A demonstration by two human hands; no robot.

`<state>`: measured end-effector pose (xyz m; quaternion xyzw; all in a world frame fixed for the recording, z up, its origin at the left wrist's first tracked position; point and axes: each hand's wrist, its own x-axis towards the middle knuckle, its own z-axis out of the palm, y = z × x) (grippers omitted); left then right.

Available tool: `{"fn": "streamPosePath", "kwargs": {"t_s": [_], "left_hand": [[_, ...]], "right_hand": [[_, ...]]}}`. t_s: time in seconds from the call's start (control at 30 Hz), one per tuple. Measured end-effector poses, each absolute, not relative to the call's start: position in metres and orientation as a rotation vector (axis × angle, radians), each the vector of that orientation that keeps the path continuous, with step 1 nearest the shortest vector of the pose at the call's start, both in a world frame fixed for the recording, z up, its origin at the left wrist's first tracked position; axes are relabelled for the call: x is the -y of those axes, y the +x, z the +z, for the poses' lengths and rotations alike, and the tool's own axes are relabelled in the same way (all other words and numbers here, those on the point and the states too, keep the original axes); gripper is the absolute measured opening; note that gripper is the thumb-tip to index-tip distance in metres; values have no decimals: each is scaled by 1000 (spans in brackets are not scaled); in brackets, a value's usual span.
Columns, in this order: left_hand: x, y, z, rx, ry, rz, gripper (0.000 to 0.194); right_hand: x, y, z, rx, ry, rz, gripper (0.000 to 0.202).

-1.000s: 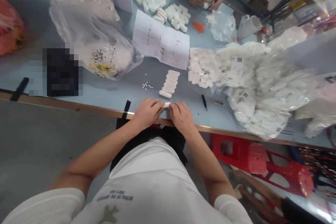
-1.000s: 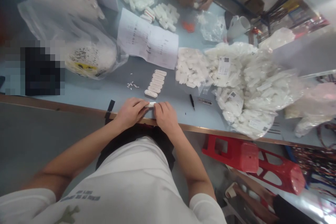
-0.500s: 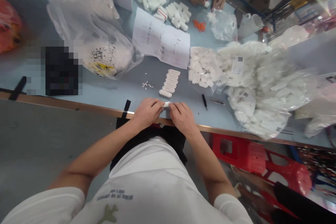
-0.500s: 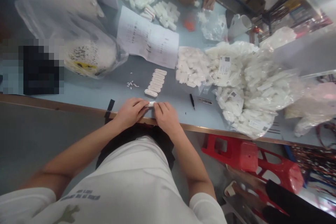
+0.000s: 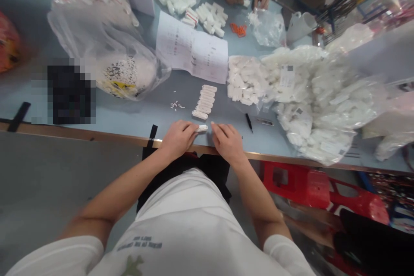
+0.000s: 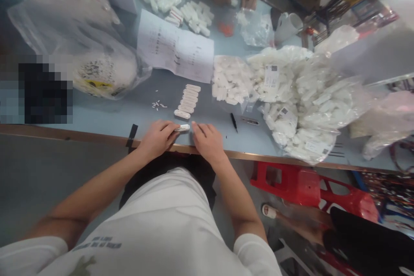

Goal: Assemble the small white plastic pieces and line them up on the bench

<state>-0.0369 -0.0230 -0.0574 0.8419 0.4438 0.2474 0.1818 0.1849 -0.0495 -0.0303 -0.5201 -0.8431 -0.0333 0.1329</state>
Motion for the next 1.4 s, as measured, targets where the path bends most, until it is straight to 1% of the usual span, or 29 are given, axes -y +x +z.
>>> {"fn": "streamPosePath", "kwargs": {"t_s": [0.2,0.33,0.43,0.6,0.7,0.8,0.9,1.0,1.1,1.17,1.23,1.4], "left_hand": [[25,-37,-56,-1269,2394,751,24],[29,-37,-55,-1237,2493,758,26],[30,-39,-56,-1202,2539,745,28],[26,-41,-59,-1202,2530,687,38],[24,-40,-61,-1199,2503,653,39],[23,-39,-62,-1260,2449,645,31],[21,-38,-62,-1348,2378,684,33],[20,-37,-60,-1362,2367,686,35],[20,-36,-59,-1350,2397,652,31],[20,-36,-58,-1343,2415,646,29],[20,-36,-57,-1344,2423,652,29],[21,-35,-54,-1347,2422,652,29]], "right_hand": [[45,237,-32,2056,-1855,-211,33],[43,272,-37,1937,-2133,-308,34],[43,285,-41,1908,-2287,-317,32],[41,290,-45,1888,-2287,-287,30],[39,290,-41,1841,-2231,-246,27],[37,283,-32,1710,-2172,-37,22],[37,267,-22,1433,-2062,373,23],[40,240,-16,1172,-1776,840,27],[43,210,-14,1059,-1541,1105,30],[45,194,-17,1055,-1485,1218,27],[45,182,-23,1078,-1451,1284,29],[44,169,-37,1169,-1506,1211,31]]}}
